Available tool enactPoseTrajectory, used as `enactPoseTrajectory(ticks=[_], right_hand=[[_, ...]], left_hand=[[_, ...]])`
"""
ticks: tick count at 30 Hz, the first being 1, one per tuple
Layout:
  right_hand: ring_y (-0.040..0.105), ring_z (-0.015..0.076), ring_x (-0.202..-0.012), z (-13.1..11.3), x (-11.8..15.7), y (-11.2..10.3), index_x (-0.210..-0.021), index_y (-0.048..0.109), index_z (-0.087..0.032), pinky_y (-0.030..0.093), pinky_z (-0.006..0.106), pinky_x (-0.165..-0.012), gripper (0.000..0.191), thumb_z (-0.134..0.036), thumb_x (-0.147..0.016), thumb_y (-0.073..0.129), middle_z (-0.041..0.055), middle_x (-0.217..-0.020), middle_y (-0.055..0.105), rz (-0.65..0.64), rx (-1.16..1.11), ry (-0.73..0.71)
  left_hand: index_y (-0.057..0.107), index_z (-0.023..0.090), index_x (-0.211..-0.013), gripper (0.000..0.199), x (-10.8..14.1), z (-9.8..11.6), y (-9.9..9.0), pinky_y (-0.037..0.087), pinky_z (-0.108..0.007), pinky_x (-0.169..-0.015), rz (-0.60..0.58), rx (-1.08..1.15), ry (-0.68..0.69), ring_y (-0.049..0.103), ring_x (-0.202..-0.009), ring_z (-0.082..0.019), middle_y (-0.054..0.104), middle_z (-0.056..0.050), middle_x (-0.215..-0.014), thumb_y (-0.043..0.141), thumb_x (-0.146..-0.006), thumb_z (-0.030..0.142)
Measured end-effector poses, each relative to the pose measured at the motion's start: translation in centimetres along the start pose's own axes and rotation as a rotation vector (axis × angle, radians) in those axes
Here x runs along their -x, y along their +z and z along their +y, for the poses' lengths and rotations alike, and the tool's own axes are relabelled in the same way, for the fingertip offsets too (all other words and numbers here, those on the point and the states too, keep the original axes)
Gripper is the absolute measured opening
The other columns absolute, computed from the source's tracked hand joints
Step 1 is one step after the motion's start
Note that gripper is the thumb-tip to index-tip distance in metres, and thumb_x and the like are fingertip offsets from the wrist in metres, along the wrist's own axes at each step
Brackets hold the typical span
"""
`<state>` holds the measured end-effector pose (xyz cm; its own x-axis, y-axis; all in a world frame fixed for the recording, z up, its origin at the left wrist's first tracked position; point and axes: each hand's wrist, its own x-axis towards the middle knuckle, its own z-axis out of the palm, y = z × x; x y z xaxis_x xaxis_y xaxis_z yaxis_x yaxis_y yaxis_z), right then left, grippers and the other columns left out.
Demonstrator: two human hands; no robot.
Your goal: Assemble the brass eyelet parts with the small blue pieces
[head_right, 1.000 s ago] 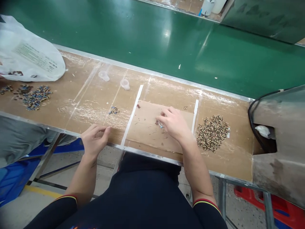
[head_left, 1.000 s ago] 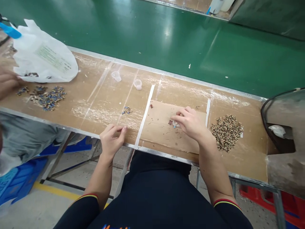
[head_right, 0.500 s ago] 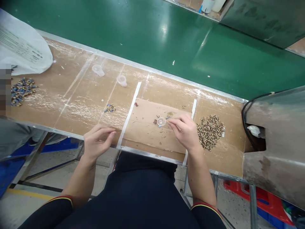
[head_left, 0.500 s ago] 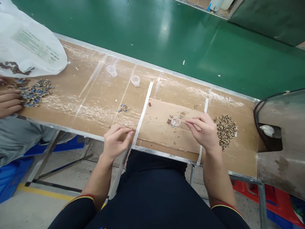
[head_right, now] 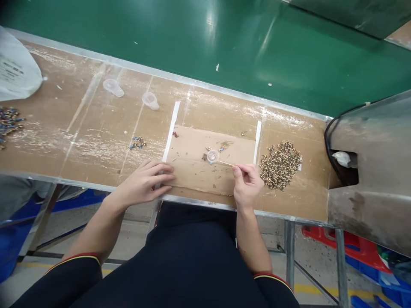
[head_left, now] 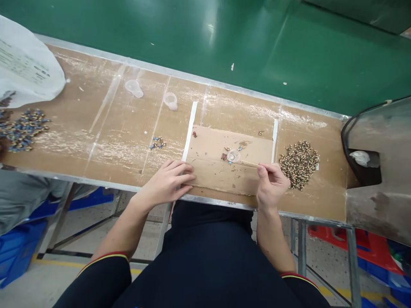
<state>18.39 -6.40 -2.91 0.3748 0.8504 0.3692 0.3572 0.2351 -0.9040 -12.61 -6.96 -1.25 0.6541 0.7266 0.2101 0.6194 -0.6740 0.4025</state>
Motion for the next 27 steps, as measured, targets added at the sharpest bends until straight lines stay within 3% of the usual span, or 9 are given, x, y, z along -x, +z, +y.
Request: enactPoseTrajectory(ticks=[5,10,15,20,23,27], right_hand=[[0.06,0.0154,-0.069,-0.3,1.1,0.3,-0.083,0.076,-0.021,0.047,0.03,-0.066,0.017,-0.038,-0.087,0.079,0.0,-0.072,0.065,0.043,-0.044,0.036],[0.062,0.016,-0.07,-1.2,2.7,0.3,-0.086,0.075,-0.023,0.049,0.03,-0.064,0.014,-0.036,-0.089,0.077,0.0008,-0.075,0.067,0.042,-0.067,0.027],[0.063,0.0156,-0.07,-2.3,5.1,0.2,-0.089,0.075,-0.024,0.05,0.029,-0.063,0.009,-0.033,-0.09,0.076,0.0009,-0.077,0.069,0.02,-0.073,0.027],[0.067,0.016,-0.07,-2.5,7.4,0.8,-0.092,0.075,-0.026,0.054,0.03,-0.064,0.003,-0.028,-0.089,0.076,-0.0005,-0.077,0.071,0.073,-0.149,0.051],[0.07,0.0173,-0.071,-2.6,8.8,1.3,-0.091,0.074,-0.025,0.057,0.032,-0.064,0.001,-0.026,-0.09,0.075,0.0005,-0.077,0.072,0.09,-0.117,-0.007],[0.073,0.0203,-0.074,-2.7,10.8,1.9,-0.093,0.074,-0.026,0.061,0.036,-0.065,0.008,-0.018,-0.091,0.071,0.0021,-0.078,0.075,0.022,-0.018,-0.149]], left_hand=[[0.073,0.023,-0.095,0.007,-0.9,-1.5,-0.6,0.045,-0.037,-0.087,-0.067,-0.055,0.139,0.064,-0.097,-0.023,0.073,-0.006,-0.101,0.067,-0.094,0.026],[0.07,0.022,-0.086,0.017,-1.8,-1.9,-0.8,0.046,-0.039,-0.082,-0.112,-0.102,0.277,0.065,-0.088,-0.023,0.073,-0.005,-0.093,0.06,-0.098,0.027],[0.068,0.022,-0.083,0.026,-2.0,-1.7,-0.7,0.046,-0.038,-0.078,-0.176,-0.153,0.319,0.063,-0.08,-0.02,0.073,-0.004,-0.087,0.05,-0.102,0.024],[0.067,0.023,-0.084,0.025,-1.4,-2.0,0.1,0.048,-0.037,-0.076,-0.168,-0.049,0.282,0.064,-0.081,-0.019,0.071,-0.004,-0.085,0.049,-0.102,0.022],[0.066,0.023,-0.085,0.028,-1.0,-2.2,0.4,0.049,-0.036,-0.075,-0.178,-0.036,0.304,0.065,-0.083,-0.018,0.071,-0.005,-0.088,0.045,-0.103,0.019],[0.067,0.021,-0.09,0.03,-0.9,-2.1,0.4,0.05,-0.034,-0.071,-0.18,-0.086,0.341,0.065,-0.081,-0.018,0.072,-0.007,-0.091,0.041,-0.105,0.015]])
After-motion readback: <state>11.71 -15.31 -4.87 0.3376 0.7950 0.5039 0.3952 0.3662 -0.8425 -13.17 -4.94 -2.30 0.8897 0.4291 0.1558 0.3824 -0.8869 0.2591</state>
